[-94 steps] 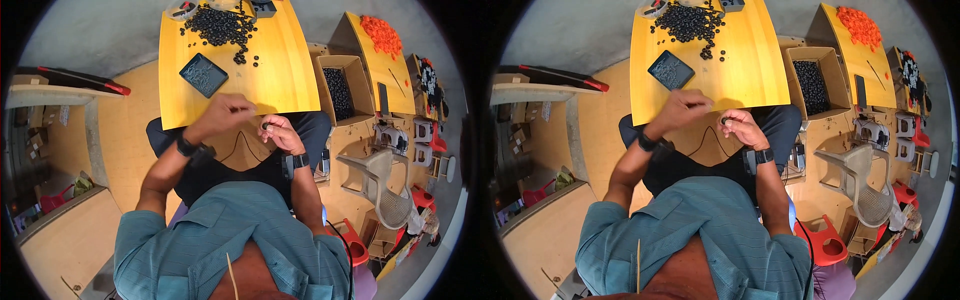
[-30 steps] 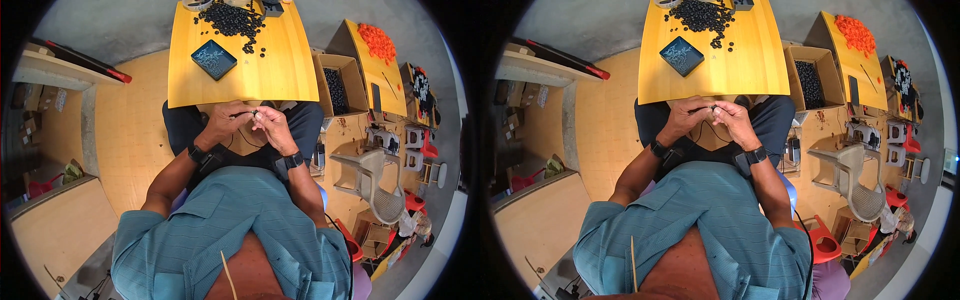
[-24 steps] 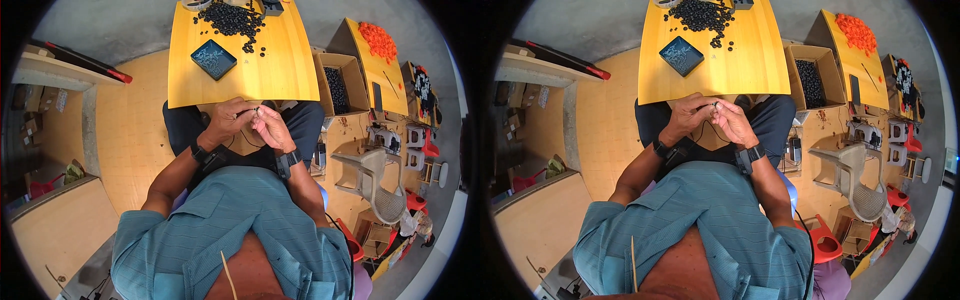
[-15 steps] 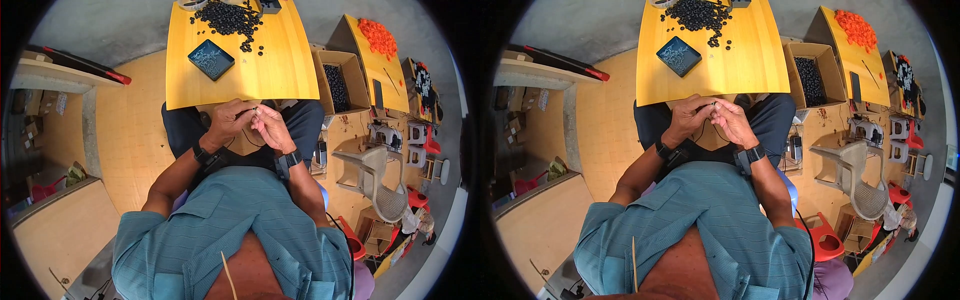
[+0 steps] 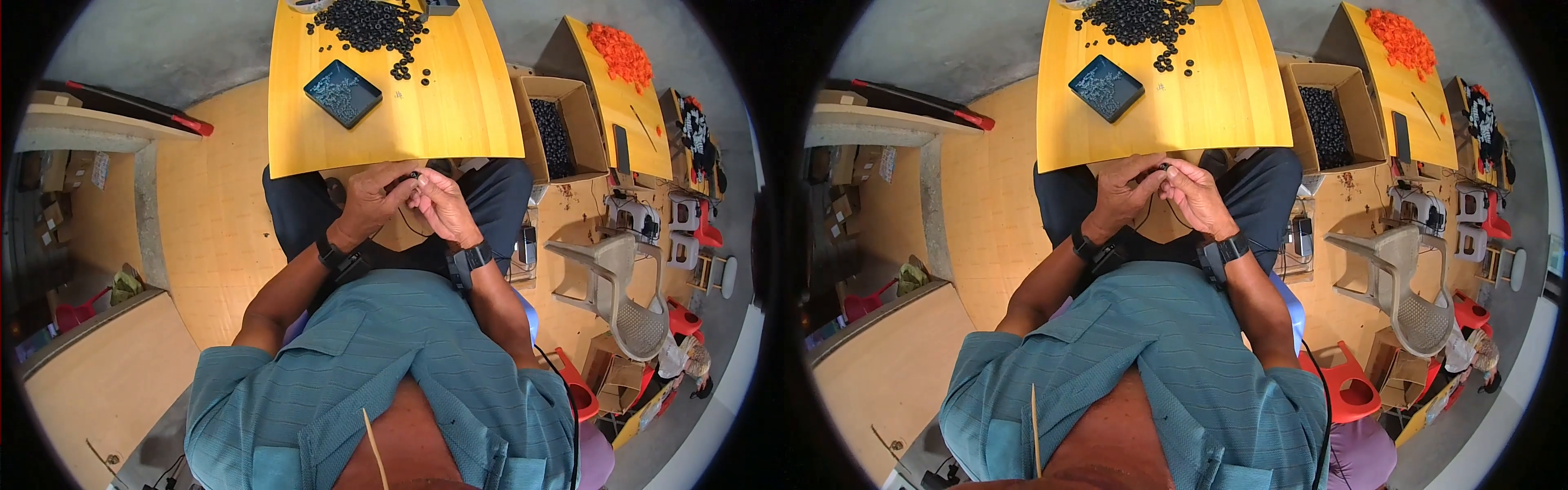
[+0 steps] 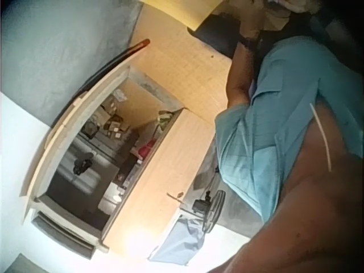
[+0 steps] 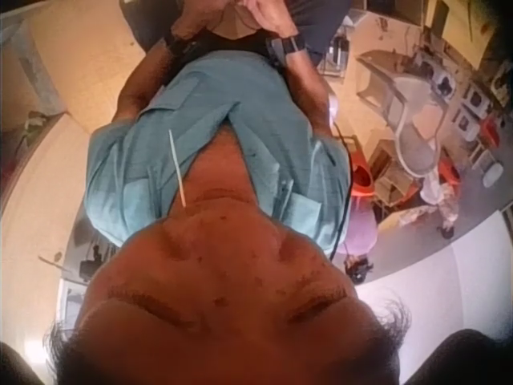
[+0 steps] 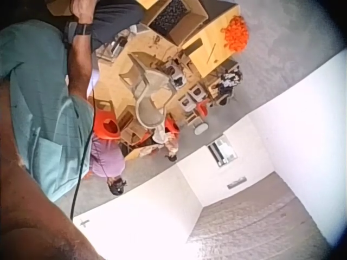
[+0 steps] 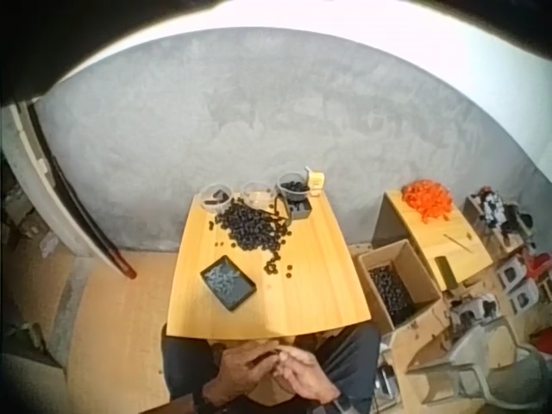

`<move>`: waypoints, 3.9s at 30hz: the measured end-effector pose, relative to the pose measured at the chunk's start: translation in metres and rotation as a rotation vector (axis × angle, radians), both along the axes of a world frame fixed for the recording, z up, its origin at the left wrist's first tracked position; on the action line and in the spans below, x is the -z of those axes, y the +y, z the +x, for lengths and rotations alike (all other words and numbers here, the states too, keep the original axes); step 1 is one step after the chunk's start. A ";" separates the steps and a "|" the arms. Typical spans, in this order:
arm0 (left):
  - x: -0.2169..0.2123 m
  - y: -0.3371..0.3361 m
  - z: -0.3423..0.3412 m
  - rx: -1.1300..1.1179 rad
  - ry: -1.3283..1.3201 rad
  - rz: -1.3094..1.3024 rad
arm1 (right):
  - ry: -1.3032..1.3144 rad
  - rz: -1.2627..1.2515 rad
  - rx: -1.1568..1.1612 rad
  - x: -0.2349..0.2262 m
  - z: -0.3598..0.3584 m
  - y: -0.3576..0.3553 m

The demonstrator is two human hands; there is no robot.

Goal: The person sorts and inspects small black plastic components by hand on a wooden workbench.

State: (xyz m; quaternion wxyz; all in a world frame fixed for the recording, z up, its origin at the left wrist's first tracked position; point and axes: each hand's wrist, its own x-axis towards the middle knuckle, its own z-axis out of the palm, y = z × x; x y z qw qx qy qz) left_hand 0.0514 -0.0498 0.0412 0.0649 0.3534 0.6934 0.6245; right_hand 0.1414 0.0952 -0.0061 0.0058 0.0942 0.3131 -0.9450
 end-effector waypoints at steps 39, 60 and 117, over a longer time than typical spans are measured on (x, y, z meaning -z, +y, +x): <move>0.005 -0.005 -0.034 0.339 -0.332 -0.051 | 0.061 -0.236 -0.039 0.009 0.003 0.008; 0.004 -0.007 -0.026 0.270 -0.343 0.049 | 0.011 -0.087 -0.060 0.003 0.005 0.006; 0.004 0.013 -0.024 0.179 0.454 -0.215 | -0.157 0.193 0.063 -0.001 0.003 -0.001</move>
